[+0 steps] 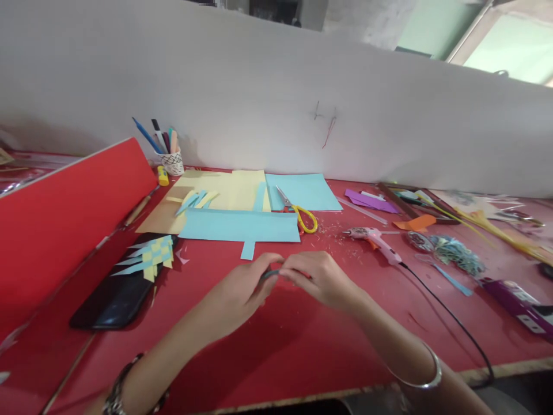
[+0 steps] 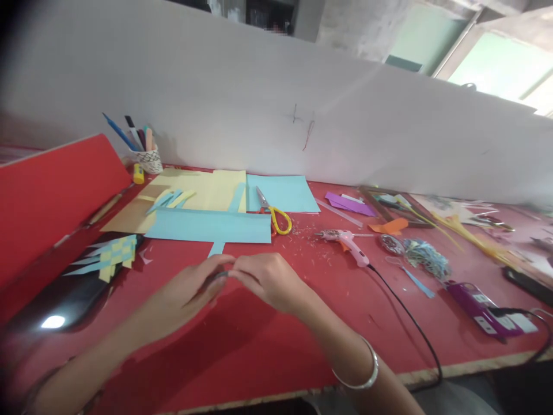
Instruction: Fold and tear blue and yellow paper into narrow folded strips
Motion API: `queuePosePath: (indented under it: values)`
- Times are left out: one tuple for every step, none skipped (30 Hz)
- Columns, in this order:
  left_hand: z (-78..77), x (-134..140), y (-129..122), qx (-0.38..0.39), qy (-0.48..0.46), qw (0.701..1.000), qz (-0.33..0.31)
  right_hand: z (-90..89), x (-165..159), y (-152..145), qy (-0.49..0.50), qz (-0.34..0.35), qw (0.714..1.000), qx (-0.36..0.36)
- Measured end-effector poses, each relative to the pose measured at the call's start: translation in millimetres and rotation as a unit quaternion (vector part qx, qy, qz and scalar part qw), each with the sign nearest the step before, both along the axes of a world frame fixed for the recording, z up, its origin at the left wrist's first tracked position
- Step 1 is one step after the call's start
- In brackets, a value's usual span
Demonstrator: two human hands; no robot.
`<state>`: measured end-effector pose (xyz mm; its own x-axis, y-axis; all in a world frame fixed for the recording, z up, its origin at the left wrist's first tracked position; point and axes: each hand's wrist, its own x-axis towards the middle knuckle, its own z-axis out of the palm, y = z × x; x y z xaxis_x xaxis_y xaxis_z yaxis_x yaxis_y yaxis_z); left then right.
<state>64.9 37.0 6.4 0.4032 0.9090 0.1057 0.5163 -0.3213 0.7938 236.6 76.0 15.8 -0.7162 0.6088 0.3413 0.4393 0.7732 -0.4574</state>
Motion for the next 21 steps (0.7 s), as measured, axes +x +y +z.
queuePosePath:
  values:
    - [-2.1,-3,-4,-0.021,0.003,1.000,0.012,2.7,0,0,0.004,-0.010,0.999,-0.034]
    - [-4.5,-7,-7,-0.032,0.011,0.999,0.024,5.0,-1,-1,0.009,-0.021,0.997,-0.067]
    - [-7.2,-12,-11,-0.038,0.021,0.998,0.036,6.5,-1,0,0.015,-0.030,0.995,-0.096]
    - [-9.9,-18,-14,-0.041,0.033,0.997,0.047,7.2,-2,1,0.021,-0.035,0.992,-0.118]
    - [-12.6,-23,-17,-0.043,0.046,0.996,0.060,6.9,-3,2,0.025,-0.036,0.990,-0.134]
    - [-15.4,-28,-21,-0.044,0.058,0.995,0.074,5.7,-5,5,0.029,-0.036,0.988,-0.146]
    - [-18.3,-34,-24,-0.046,0.073,0.992,0.088,3.6,-7,8,0.030,-0.036,0.987,-0.157]
    - [-21.3,-39,-27,-0.049,0.090,0.990,0.101,0.7,-10,13,0.027,-0.034,0.985,-0.168]
    - [-24.4,-44,-30,-0.050,0.111,0.986,0.114,-2.7,-14,17,0.020,-0.030,0.983,-0.178]
    - [-27.6,-48,-33,-0.052,0.138,0.981,0.124,-6.4,-19,23,0.007,-0.026,0.983,-0.184]
    - [-30.5,-53,-35,-0.053,0.173,0.974,0.137,-10.2,-24,28,-0.012,-0.018,0.982,-0.186]
    - [-33.2,-56,-37,-0.055,0.214,0.964,0.150,-13.9,-30,34,-0.039,-0.007,0.983,-0.177]
    - [-35.3,-60,-38,-0.054,0.252,0.952,0.163,-17.3,-36,39,-0.072,0.003,0.985,-0.158]
    - [-36.7,-63,-39,-0.046,0.282,0.943,0.173,-20.3,-42,44,-0.112,0.017,0.985,-0.131]
    - [-37.3,-66,-39,-0.031,0.303,0.935,0.181,-22.9,-48,48,-0.153,0.024,0.983,-0.094]
    - [-37.1,-69,-39,-0.011,0.315,0.930,0.188,-25.1,-53,51,-0.197,0.027,0.978,-0.056]
    - [-36.4,-71,-39,0.011,0.323,0.926,0.196,-27.0,-57,54,-0.241,0.024,0.970,-0.019]
    - [-35.2,-73,-40,0.028,0.331,0.921,0.203,-28.6,-60,56,-0.280,0.015,0.960,0.015]
    - [-34.0,-74,-40,0.040,0.344,0.913,0.213,-30.0,-63,57,-0.311,0.005,0.950,0.041]
    - [-32.8,-75,-40,0.044,0.363,0.903,0.224,-31.3,-64,58,-0.333,-0.004,0.941,0.059]
    - [-32.1,-75,-41,0.044,0.383,0.893,0.234,-32.4,-65,59,-0.344,-0.011,0.936,0.069]
